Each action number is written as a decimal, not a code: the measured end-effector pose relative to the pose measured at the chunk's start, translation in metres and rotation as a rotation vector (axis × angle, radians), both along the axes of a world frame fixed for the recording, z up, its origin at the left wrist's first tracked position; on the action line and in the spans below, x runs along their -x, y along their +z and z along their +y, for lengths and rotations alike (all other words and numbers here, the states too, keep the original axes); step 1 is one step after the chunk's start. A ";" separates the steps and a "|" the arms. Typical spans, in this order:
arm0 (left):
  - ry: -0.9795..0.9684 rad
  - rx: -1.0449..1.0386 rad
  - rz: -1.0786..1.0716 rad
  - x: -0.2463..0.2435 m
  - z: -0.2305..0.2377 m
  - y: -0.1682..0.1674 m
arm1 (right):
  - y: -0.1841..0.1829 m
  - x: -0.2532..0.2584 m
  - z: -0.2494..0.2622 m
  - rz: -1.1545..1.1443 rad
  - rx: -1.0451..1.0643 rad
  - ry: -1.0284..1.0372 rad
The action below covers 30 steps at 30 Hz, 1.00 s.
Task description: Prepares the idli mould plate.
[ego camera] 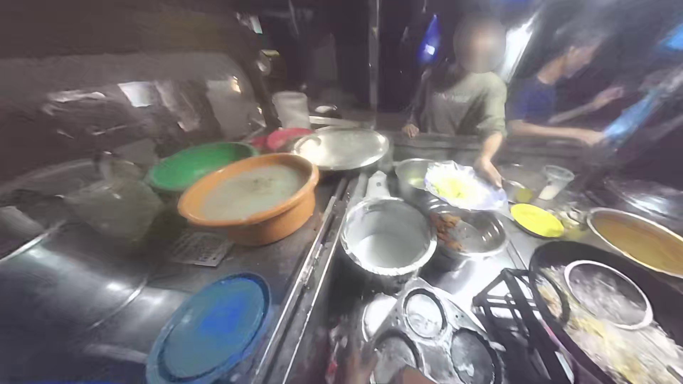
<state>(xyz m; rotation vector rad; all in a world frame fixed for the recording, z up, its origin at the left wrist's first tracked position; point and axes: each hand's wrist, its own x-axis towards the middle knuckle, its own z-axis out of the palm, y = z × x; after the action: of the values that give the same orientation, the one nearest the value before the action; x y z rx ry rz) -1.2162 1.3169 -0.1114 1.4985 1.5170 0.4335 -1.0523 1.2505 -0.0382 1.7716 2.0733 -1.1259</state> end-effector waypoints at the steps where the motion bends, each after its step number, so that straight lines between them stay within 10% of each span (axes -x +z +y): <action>1: -0.005 0.000 0.004 -0.003 0.002 -0.003 | 0.006 0.008 -0.005 0.018 -0.008 -0.056; 8: -0.143 -0.010 0.115 -0.002 0.011 0.000 | 0.014 -0.063 -0.013 0.475 -0.018 -0.486; 12: -0.153 -0.030 0.140 -0.001 0.008 0.005 | 0.015 -0.128 -0.011 0.073 -0.357 -0.836; 24: -0.094 -0.054 0.109 -0.004 0.002 0.010 | 0.007 -0.084 0.027 -0.215 -0.085 -0.606; 30: -0.122 -0.244 0.073 -0.001 0.000 0.009 | 0.043 -0.126 0.074 0.438 -0.005 -0.540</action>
<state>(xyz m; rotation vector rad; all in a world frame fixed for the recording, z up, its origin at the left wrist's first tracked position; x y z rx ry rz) -1.2150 1.3166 -0.1024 1.8033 1.4592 0.5108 -0.9263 1.3250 0.0052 2.3393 1.8305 -1.7886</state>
